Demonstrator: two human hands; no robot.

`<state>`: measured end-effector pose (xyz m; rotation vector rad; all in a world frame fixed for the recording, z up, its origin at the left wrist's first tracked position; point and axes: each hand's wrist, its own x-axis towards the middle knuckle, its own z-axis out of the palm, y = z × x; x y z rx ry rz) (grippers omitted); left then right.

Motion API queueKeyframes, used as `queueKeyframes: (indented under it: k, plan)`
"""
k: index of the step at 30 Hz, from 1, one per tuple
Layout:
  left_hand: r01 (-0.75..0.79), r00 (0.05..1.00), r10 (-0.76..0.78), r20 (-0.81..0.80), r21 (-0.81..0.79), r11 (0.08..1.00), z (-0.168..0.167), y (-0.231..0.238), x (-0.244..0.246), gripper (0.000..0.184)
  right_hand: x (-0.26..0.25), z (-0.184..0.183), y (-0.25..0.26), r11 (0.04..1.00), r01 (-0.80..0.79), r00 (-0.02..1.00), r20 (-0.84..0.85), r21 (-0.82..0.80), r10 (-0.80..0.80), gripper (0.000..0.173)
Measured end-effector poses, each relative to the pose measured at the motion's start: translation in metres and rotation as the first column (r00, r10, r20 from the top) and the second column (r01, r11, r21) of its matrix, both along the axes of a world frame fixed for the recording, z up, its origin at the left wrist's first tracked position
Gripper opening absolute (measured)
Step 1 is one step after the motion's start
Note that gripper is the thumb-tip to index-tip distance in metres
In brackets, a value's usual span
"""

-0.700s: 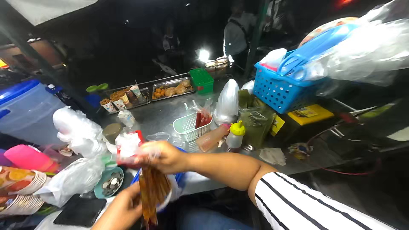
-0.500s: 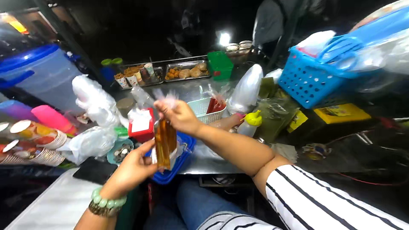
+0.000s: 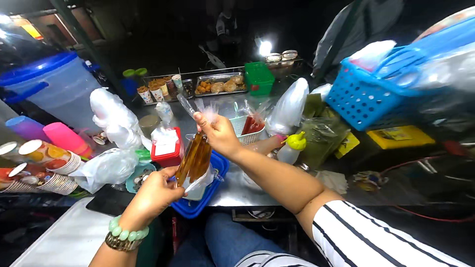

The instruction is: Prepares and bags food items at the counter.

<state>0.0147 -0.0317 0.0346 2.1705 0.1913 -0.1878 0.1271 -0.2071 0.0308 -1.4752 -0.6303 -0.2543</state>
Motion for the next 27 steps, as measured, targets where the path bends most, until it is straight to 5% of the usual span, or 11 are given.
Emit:
queueKeyframes:
  k: [6, 11, 15, 18, 21, 24, 27]
  plan:
    - [0.083, 0.971, 0.050, 0.236, -0.521, 0.850, -0.010, 0.014, -0.003, 0.050, 0.006, -0.004, -0.004, 0.976, -0.032, 0.980, -0.183, 0.213, 0.072, 0.037]
    - [0.095, 0.932, 0.180, 0.313, -0.695, 0.713, -0.014, -0.001, -0.005, 0.034, 0.003, -0.004, -0.011, 0.960, 0.028, 0.990, -0.142, 0.280, 0.012, 0.031]
    - [0.109, 0.853, 0.278, 0.442, -0.671, 0.733, -0.031, -0.010, -0.005, 0.026, 0.001, -0.002, -0.010, 0.926, 0.113, 0.987, -0.146, 0.361, -0.063, 0.023]
    - [-0.026, 0.790, 0.396, 0.468, -0.620, 0.784, -0.037, -0.023, -0.007, 0.023, -0.003, -0.002, -0.005, 0.927, 0.117, 0.993, -0.056, 0.357, -0.104, 0.028]
    - [-0.199, 0.749, 0.392, 0.534, -0.383, 0.902, -0.043, -0.034, -0.009, 0.023, -0.011, -0.002, 0.002, 0.941, 0.123, 0.991, 0.006, 0.315, -0.132, 0.030]
    - [-0.259, 0.821, 0.256, 0.510, -0.068, 0.964, -0.036, -0.042, -0.015, 0.035, -0.016, -0.011, 0.003, 0.974, 0.065, 0.991, 0.098, 0.219, -0.088, 0.023]
    - [-0.186, 0.912, 0.228, 0.340, -0.151, 0.971, -0.025, -0.047, -0.015, 0.040, -0.019, -0.027, 0.004, 0.997, 0.071, 0.965, 0.253, -0.004, -0.068, 0.036]
